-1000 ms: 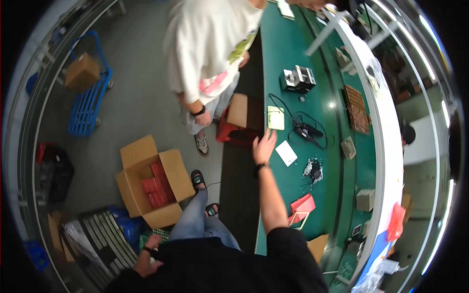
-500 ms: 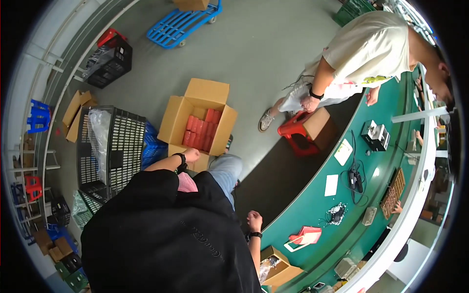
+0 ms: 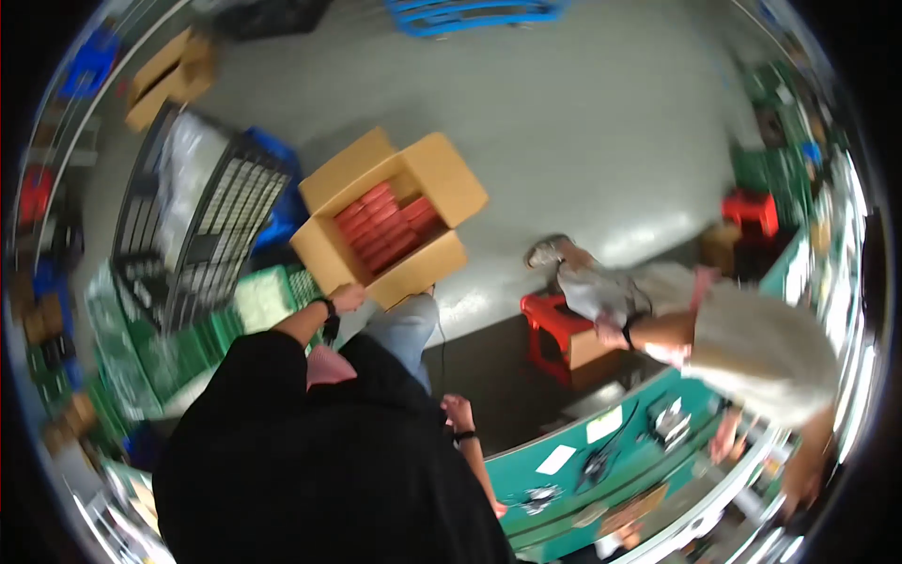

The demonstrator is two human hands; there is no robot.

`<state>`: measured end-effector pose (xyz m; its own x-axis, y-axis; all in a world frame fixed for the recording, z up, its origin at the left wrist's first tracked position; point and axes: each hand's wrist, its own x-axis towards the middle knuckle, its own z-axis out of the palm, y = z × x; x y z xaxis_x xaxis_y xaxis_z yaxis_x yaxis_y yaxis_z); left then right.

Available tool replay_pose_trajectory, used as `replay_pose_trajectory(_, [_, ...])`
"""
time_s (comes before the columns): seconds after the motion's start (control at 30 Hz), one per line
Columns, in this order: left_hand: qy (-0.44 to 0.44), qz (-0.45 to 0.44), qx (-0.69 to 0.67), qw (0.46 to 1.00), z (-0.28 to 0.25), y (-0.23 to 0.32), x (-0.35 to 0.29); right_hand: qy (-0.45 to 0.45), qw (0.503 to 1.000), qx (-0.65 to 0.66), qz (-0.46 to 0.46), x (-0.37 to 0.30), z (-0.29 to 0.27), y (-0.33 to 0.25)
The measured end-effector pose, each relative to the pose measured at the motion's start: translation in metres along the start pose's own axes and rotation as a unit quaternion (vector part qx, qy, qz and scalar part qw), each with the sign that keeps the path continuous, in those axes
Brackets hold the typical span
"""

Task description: Inspecting, testing, and sorting electronic modules and cables at a factory workstation.

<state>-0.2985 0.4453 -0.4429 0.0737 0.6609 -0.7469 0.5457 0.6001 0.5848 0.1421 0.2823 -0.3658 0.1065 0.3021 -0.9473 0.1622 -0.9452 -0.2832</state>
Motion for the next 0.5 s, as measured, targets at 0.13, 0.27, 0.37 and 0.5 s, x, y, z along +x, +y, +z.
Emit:
replay_pose_trajectory(0.13, [0.066,-0.025,-0.089,0.993,-0.02,0.014,-0.02,-0.004,0.936,-0.336,-0.107,0.101,-0.064,-0.147])
replay_pose_trajectory(0.27, [0.207,-0.026,-0.268,0.94,-0.016,0.02,-0.058,-0.136,0.673,-0.631,-0.36,0.182,-0.067,-0.359])
replay_pose_trajectory(0.37, [0.272,-0.091,-0.323,0.902,-0.005,0.048,-0.084,-0.198,0.813,-0.502,-0.22,0.145,-0.004,-0.514])
replay_pose_trajectory(0.5, [0.289,-0.166,-0.386,0.86,0.042,0.096,-0.068,-0.237,0.811,-0.517,-0.139,0.129,0.087,-0.639])
